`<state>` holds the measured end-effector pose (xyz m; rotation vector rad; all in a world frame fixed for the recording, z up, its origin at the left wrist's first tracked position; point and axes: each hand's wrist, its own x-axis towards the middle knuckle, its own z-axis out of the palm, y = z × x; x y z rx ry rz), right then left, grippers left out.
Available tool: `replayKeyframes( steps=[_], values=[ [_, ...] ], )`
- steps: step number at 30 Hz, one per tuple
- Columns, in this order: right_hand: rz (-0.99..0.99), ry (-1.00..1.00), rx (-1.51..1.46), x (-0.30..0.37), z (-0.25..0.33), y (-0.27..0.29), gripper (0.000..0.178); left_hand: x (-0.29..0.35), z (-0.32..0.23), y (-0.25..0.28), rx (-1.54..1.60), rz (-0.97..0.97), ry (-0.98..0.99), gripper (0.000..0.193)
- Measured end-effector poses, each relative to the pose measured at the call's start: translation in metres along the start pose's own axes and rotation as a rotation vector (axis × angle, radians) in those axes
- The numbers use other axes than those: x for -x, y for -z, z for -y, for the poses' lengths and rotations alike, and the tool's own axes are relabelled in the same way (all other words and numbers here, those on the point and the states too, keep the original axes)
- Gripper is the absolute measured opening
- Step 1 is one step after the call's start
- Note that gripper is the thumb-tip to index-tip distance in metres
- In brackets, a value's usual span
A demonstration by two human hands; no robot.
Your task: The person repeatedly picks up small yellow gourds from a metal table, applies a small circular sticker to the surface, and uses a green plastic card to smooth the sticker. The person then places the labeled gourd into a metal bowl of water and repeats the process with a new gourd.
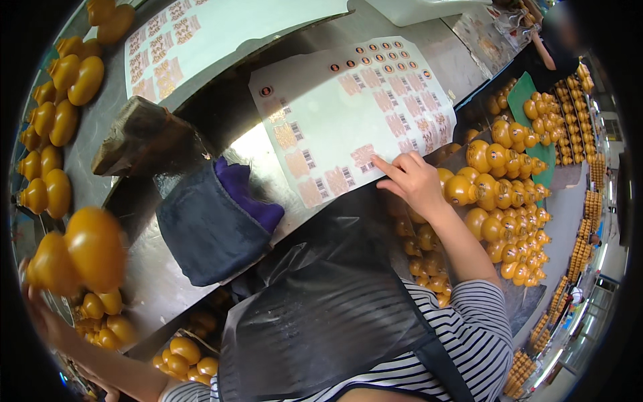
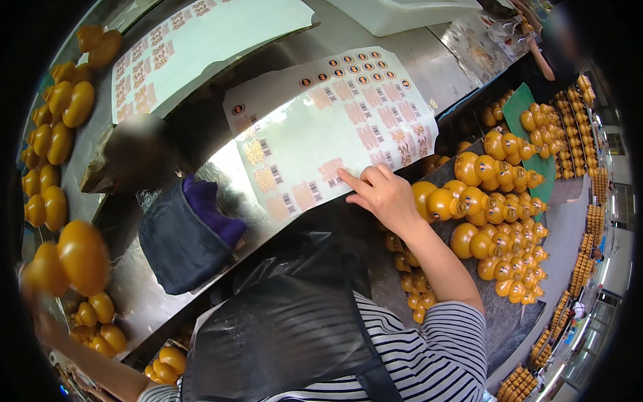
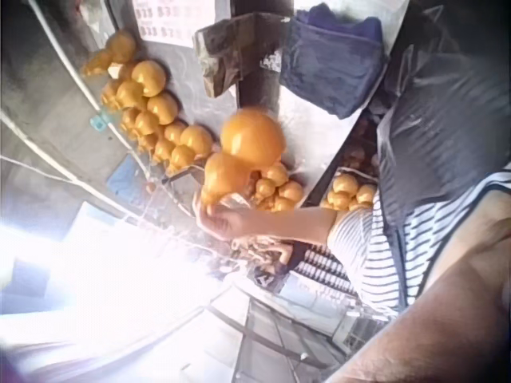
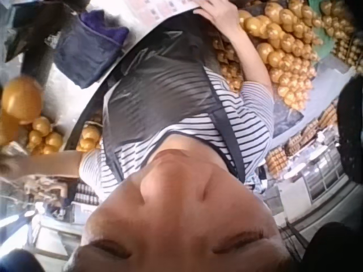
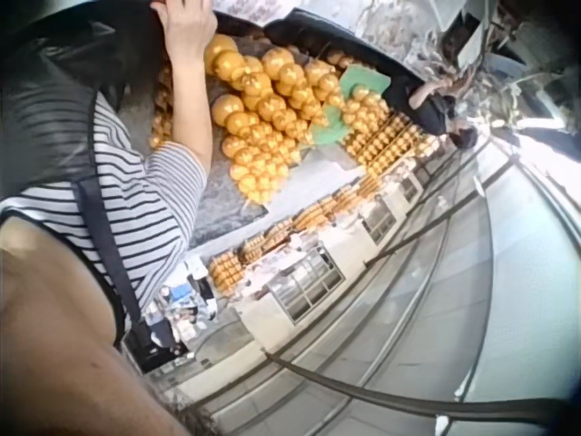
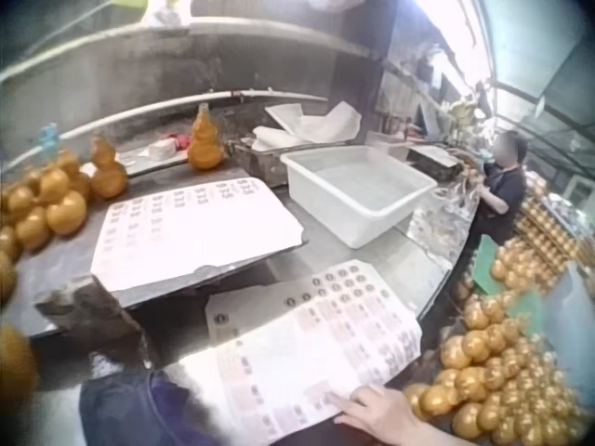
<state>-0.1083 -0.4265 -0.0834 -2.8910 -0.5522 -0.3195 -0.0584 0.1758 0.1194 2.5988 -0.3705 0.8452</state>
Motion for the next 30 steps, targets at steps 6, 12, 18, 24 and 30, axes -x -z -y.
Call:
replayKeyframes(
  steps=[6, 12, 18, 24, 30],
  values=[
    [-0.180, 0.200, 0.088, 0.004, -0.014, -0.016, 0.039, -0.019, -0.029, -0.133, 0.396, 0.380, 0.298, 0.023],
    [-0.185, 0.077, -0.150, -0.004, 0.008, -0.001, 0.023, -0.065, -0.061, -0.178, 0.291, 0.269, 0.018, 0.024],
    [0.032, -0.714, -0.933, -0.028, 0.019, 0.026, 0.002, 0.019, -0.085, -0.159, 0.617, -0.005, 0.157, 0.033],
    [0.210, -0.774, -1.099, -0.091, 0.052, 0.042, 0.008, 0.082, -0.118, -0.182, 0.469, 0.119, 0.111, 0.089],
    [0.027, -0.340, -1.063, -0.142, 0.118, 0.060, 0.014, 0.073, -0.130, -0.163, 0.378, 0.199, 0.142, 0.092]
  ],
)
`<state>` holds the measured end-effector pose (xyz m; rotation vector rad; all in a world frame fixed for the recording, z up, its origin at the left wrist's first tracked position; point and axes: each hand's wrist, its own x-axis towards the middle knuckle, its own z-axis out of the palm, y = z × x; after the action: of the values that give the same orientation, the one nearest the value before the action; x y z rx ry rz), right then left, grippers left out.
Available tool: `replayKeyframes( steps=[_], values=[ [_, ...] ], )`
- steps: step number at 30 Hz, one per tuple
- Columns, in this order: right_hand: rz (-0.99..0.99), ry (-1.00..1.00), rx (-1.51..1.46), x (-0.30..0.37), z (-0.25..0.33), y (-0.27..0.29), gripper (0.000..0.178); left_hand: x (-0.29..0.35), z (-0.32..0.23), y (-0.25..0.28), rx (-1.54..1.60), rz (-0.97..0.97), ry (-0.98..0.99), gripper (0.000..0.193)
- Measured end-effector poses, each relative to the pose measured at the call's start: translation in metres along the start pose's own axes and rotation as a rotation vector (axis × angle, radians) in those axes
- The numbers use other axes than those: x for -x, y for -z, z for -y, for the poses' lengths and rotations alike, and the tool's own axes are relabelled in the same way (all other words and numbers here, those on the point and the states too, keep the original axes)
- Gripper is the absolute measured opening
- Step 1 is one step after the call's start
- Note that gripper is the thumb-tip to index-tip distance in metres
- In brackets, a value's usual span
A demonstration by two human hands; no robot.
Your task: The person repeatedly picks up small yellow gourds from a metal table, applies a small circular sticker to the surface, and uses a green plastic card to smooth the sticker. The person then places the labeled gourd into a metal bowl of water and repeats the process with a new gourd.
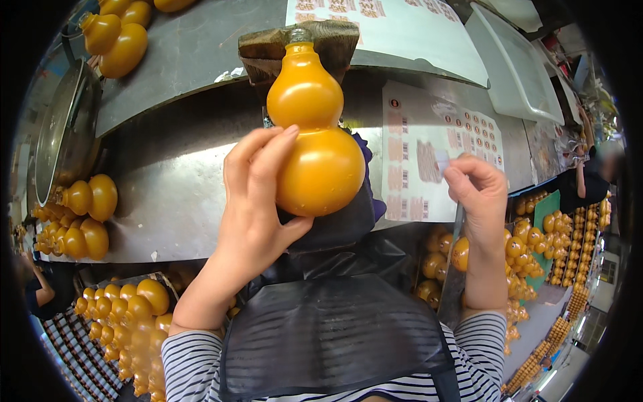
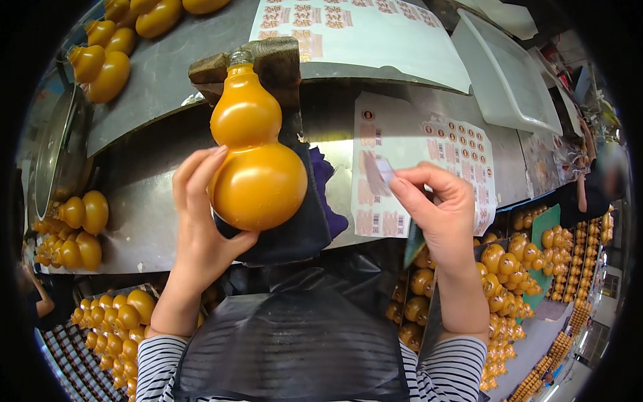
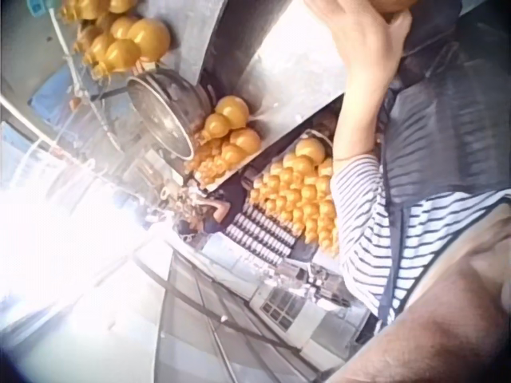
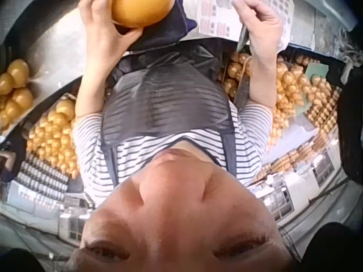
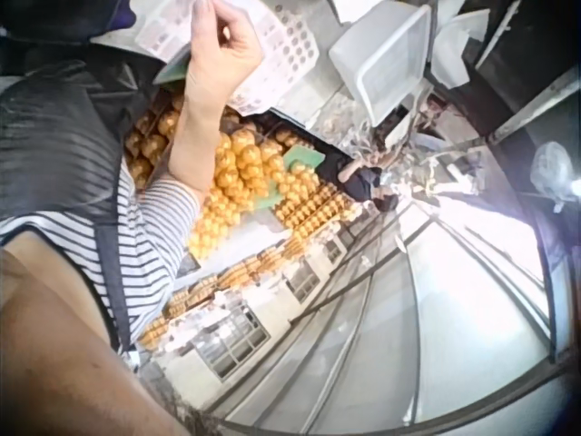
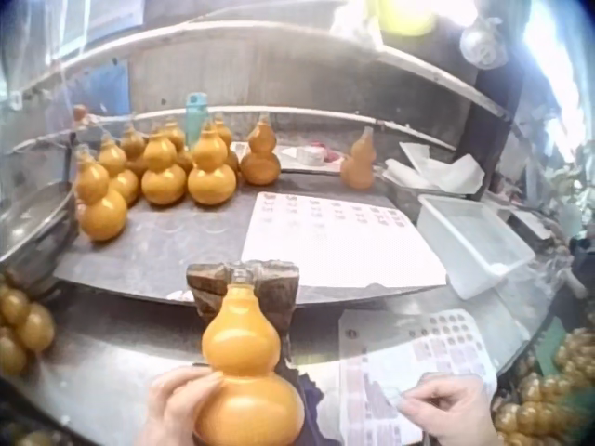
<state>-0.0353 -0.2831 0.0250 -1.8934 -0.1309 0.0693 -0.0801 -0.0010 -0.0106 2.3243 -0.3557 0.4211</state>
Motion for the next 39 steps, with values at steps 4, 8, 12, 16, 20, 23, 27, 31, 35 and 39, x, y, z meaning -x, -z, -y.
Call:
replayKeyframes(
  steps=[4, 8, 12, 16, 20, 23, 27, 31, 35, 39],
  values=[
    [-0.052, 0.885, 0.668, -0.005, 0.038, -0.030, 0.026, 0.004, 0.008, -0.007, 0.141, -0.051, 0.048, 0.092],
    [-0.014, 1.276, 0.935, 0.000, 0.029, -0.061, 0.042, 0.005, 0.009, -0.009, 0.196, -0.064, 0.073, 0.092],
    [0.023, 1.273, 0.971, 0.002, 0.017, -0.070, 0.048, 0.006, 0.012, -0.013, 0.229, -0.098, 0.067, 0.092],
    [0.033, 1.276, 0.950, -0.002, 0.015, -0.070, 0.043, 0.008, 0.014, -0.014, 0.240, -0.109, 0.063, 0.093],
    [0.068, 1.238, 0.923, 0.001, 0.012, -0.065, 0.034, 0.007, 0.012, -0.009, 0.244, -0.094, 0.034, 0.088],
    [0.067, 1.101, 0.691, 0.001, 0.012, -0.062, 0.031, 0.012, 0.009, -0.005, 0.387, -0.165, -0.023, 0.072],
    [0.049, 0.933, 0.522, -0.009, 0.011, -0.077, 0.042, 0.007, 0.000, -0.007, 0.379, -0.217, -0.012, 0.042],
    [0.075, 0.879, 0.480, -0.014, -0.005, -0.088, 0.049, 0.007, 0.005, -0.011, 0.219, -0.187, -0.044, 0.032],
    [0.121, 0.819, 0.443, -0.014, -0.001, -0.087, 0.049, 0.008, 0.006, -0.011, 0.259, -0.214, -0.013, 0.041],
    [0.131, 0.800, 0.416, -0.016, -0.006, -0.086, 0.050, 0.005, 0.006, -0.014, 0.278, -0.201, -0.024, 0.045]
  ],
)
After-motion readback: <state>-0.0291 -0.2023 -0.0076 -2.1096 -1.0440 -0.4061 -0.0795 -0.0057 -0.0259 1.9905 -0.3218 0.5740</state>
